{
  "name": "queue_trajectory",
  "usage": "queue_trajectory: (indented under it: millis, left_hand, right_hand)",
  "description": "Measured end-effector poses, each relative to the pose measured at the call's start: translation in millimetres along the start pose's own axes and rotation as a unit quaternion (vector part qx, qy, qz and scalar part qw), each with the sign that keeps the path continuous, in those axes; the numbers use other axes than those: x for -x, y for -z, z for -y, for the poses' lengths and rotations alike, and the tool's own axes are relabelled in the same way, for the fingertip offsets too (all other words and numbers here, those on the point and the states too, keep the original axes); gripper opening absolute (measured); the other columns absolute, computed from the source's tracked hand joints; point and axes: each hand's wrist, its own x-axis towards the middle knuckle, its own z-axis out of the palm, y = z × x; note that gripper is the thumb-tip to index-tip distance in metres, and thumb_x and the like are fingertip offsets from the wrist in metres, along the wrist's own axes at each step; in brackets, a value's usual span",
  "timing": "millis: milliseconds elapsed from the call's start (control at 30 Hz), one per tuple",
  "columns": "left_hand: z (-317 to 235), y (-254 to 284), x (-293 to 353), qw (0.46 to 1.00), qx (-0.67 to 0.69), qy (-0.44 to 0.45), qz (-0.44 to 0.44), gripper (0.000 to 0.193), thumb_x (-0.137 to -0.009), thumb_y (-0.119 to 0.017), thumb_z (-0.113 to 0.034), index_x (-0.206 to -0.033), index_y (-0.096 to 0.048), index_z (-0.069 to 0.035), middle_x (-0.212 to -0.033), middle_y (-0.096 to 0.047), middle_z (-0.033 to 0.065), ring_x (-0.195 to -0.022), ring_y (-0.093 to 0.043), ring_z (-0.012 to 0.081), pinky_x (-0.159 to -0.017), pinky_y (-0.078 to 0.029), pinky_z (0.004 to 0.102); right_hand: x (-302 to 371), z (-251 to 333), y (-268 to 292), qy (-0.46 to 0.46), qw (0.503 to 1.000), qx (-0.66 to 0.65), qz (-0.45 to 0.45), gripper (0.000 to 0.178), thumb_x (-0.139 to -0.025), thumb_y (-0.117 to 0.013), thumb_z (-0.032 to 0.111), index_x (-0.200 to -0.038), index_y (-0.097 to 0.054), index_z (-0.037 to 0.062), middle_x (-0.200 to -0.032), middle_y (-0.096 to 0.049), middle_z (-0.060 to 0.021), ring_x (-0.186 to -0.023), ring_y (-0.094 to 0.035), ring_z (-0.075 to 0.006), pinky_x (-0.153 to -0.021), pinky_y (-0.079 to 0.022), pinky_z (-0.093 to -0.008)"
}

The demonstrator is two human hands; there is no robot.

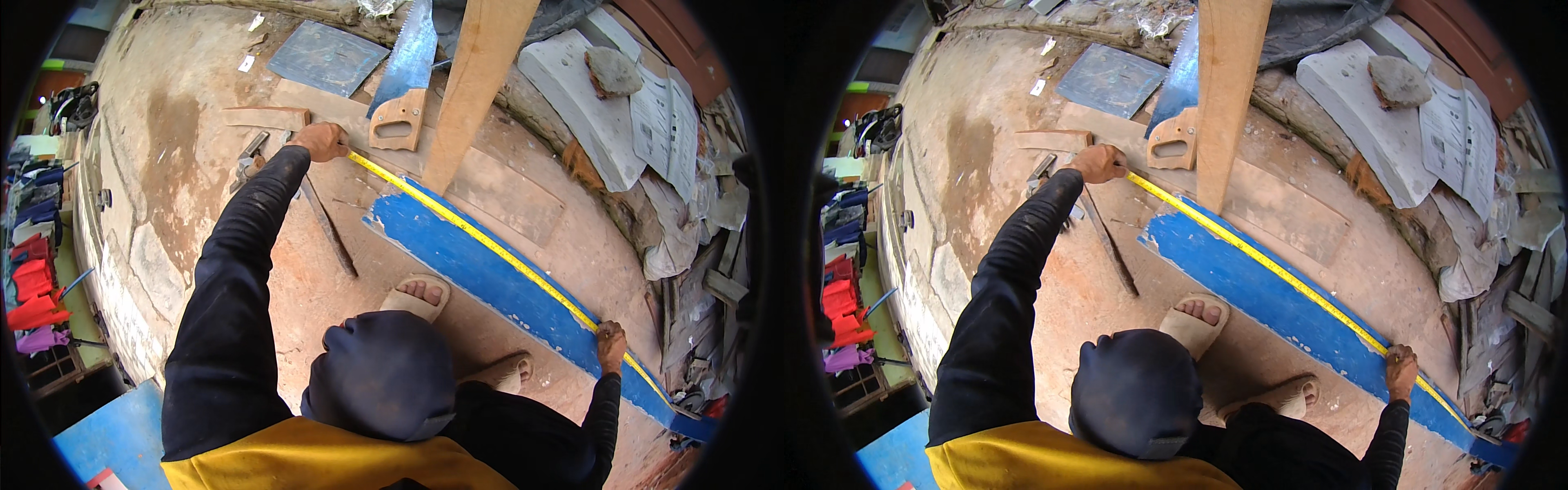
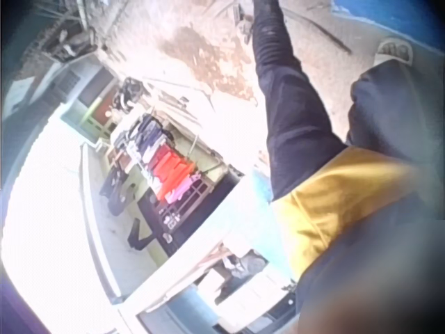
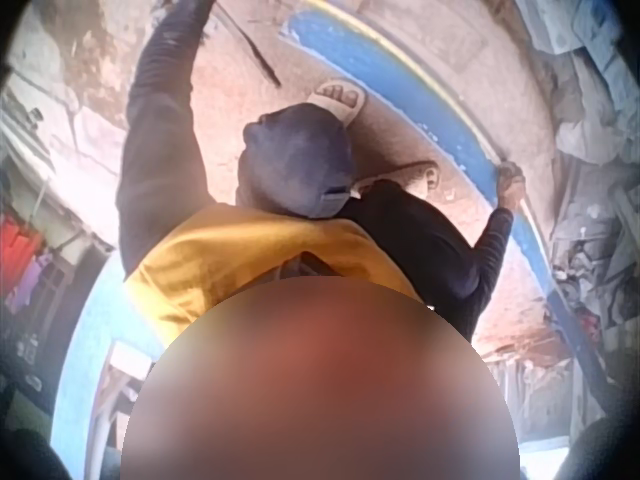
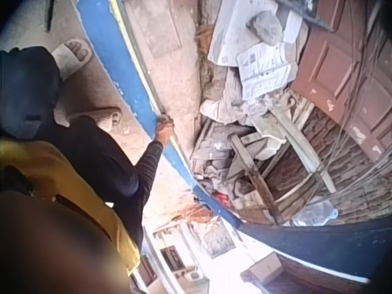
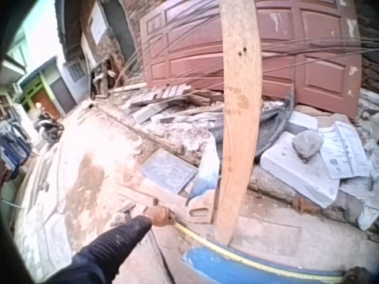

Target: The person measures a blue-painted wooden beam with a tape measure, then uses a metal file to sharpen the edge of a small metal tool. The person repeatedly files the tool's edge while holding it with the other hand.

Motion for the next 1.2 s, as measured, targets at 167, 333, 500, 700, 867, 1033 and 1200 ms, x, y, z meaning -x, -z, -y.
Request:
queue_trajectory:
  millis: [167,333,500,700,867,1033,1200]
  left_hand:
    - [-5,3,1,1.000,0.003,0.013,-0.007,0.033,-0.091,-0.072,-0.040,-0.107,-0.080,-0.012,-0.091,-0.076,0.0179,-0.087,-0.074,0.0365,-0.082,-0.057,0.0461]
    - [-9,6,2,0.999,-0.016,0.030,0.022,0.029,-0.091,-0.073,-0.040,-0.107,-0.080,-0.017,-0.100,-0.078,0.0130,-0.097,-0.074,0.0338,-0.088,-0.057,0.0447]
    - [-10,9,3,0.999,-0.004,0.038,0.020,0.030,-0.090,-0.074,-0.041,-0.104,-0.079,-0.015,-0.100,-0.078,0.0128,-0.098,-0.074,0.0335,-0.087,-0.057,0.0445]
    - [-9,8,2,0.999,-0.004,0.039,0.031,0.028,-0.089,-0.075,-0.040,-0.102,-0.079,-0.015,-0.099,-0.078,0.0133,-0.097,-0.074,0.0333,-0.087,-0.057,0.0443]
    - [-7,6,1,0.999,-0.003,0.032,0.023,0.027,-0.089,-0.075,-0.038,-0.102,-0.079,-0.015,-0.099,-0.078,0.0131,-0.097,-0.074,0.0330,-0.087,-0.057,0.0443]
    - [-8,6,1,0.999,-0.005,0.040,0.029,0.027,-0.089,-0.076,-0.039,-0.104,-0.080,-0.016,-0.099,-0.078,0.0126,-0.097,-0.074,0.0328,-0.087,-0.057,0.0442]
    - [-7,8,3,1.000,-0.002,0.019,0.016,0.027,-0.089,-0.076,-0.038,-0.103,-0.080,-0.016,-0.098,-0.078,0.0120,-0.097,-0.074,0.0326,-0.086,-0.057,0.0437]
  right_hand:
    - [1,1,-1,-0.007,1.000,-0.009,-0.008,0.002,-0.088,-0.070,0.011,-0.089,-0.070,0.0100,-0.096,-0.071,-0.0151,-0.094,-0.065,-0.0391,-0.087,-0.052,-0.0484]
    - [1,5,2,-0.003,1.000,0.004,-0.007,0.002,-0.088,-0.070,0.011,-0.090,-0.071,0.0099,-0.097,-0.072,-0.0149,-0.094,-0.066,-0.0391,-0.086,-0.052,-0.0487]
    - [0,12,6,-0.017,1.000,0.006,0.003,0.003,-0.089,-0.070,0.012,-0.090,-0.072,0.0098,-0.097,-0.072,-0.0152,-0.095,-0.066,-0.0388,-0.087,-0.052,-0.0487]
    - [0,14,7,-0.023,1.000,0.017,0.012,0.005,-0.090,-0.069,0.012,-0.091,-0.072,0.0091,-0.098,-0.071,-0.0156,-0.095,-0.066,-0.0389,-0.087,-0.052,-0.0486]
    - [1,14,7,-0.009,1.000,0.000,0.002,0.005,-0.090,-0.069,0.013,-0.091,-0.072,0.0086,-0.098,-0.071,-0.0156,-0.095,-0.066,-0.0391,-0.087,-0.052,-0.0488]
    - [1,13,7,-0.011,1.000,0.014,0.004,0.005,-0.091,-0.069,0.013,-0.091,-0.071,0.0082,-0.098,-0.071,-0.0157,-0.095,-0.066,-0.0392,-0.086,-0.052,-0.0492]
    - [0,11,6,-0.011,1.000,0.023,-0.001,0.004,-0.088,-0.070,0.011,-0.091,-0.073,0.0100,-0.097,-0.072,-0.0142,-0.095,-0.068,-0.0371,-0.087,-0.054,-0.0468]
